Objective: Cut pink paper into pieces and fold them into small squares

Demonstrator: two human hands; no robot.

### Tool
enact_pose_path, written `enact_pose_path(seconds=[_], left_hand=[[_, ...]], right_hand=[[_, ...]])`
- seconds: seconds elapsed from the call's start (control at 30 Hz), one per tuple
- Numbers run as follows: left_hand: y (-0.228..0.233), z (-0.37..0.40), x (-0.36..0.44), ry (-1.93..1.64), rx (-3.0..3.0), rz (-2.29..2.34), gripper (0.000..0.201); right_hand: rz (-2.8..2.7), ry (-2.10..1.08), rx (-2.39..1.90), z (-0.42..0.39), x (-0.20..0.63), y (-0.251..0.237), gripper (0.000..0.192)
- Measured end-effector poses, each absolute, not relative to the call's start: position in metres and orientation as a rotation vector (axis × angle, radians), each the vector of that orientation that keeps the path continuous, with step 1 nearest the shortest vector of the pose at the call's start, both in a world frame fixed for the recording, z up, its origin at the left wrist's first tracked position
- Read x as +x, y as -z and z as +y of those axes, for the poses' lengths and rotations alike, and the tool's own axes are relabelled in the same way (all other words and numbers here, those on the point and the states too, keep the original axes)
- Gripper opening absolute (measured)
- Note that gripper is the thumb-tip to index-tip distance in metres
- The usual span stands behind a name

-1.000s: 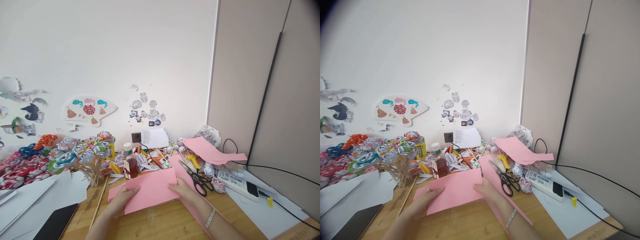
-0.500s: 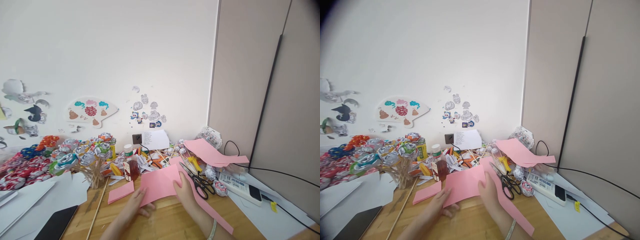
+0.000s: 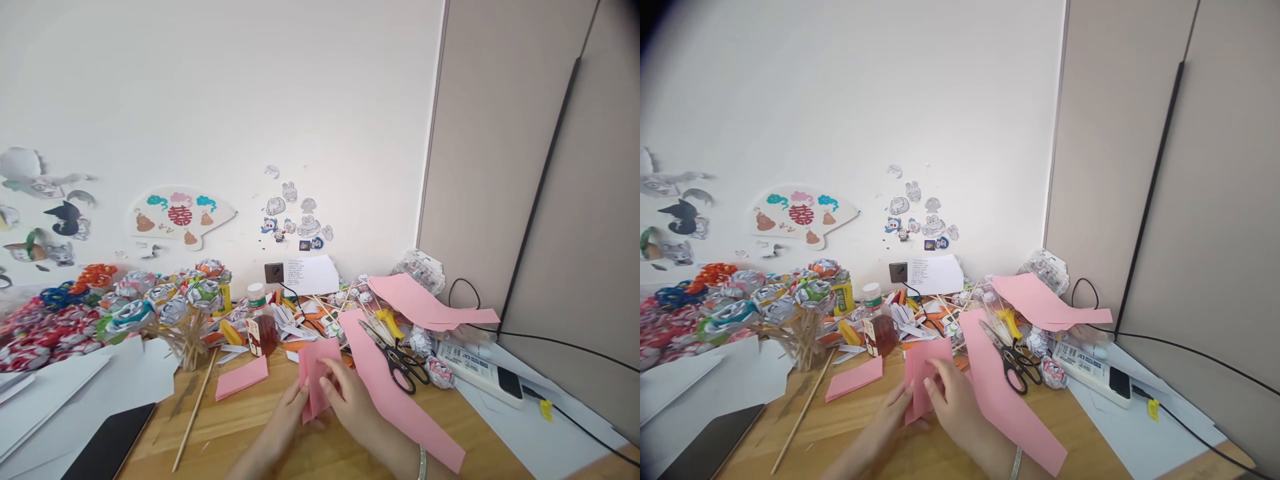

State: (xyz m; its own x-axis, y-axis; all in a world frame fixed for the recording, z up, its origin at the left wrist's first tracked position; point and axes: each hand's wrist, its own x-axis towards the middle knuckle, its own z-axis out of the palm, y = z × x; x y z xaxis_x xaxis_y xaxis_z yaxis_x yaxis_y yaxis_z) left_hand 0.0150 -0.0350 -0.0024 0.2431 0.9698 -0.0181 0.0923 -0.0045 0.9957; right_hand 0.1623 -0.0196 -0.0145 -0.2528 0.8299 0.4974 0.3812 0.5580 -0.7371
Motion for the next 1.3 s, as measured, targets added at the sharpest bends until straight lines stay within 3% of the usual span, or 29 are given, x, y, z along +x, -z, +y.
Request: enact_pose_path(seconds=[0.3,0.5,0.57,0.77,1.3], left_hand=[[-0.003,-0.036,0.018,-1.062,1.358,1.107,0.045],[0.006,-0.034,0.022,-1.018,1.225,0.955,0.05],[0.006,-0.036,0.022,-0.98,1.192,0.88,0.048],[0.006,-0.039,0.024,-0.94,1.098,0.738,0.041],[0.006,-0.043,0.04,-1.065,1.033,0.913,0.048]], right_hand=[[-2.012,-0.407,-0.994,-0.02,0.158,0.017,0.042],[-1.805,-0.334,-1.031,-0.012,0.166,0.017,0.029],[-1.57,-0.409,-1.085,-0.004,0.171,0.016,0.03],[-1.329,-1.269,-0.847,0.005,0.174,0.018,0.031],[-1.28,-1.137,-0.889,0.003,0.164,0.029,0.033]])
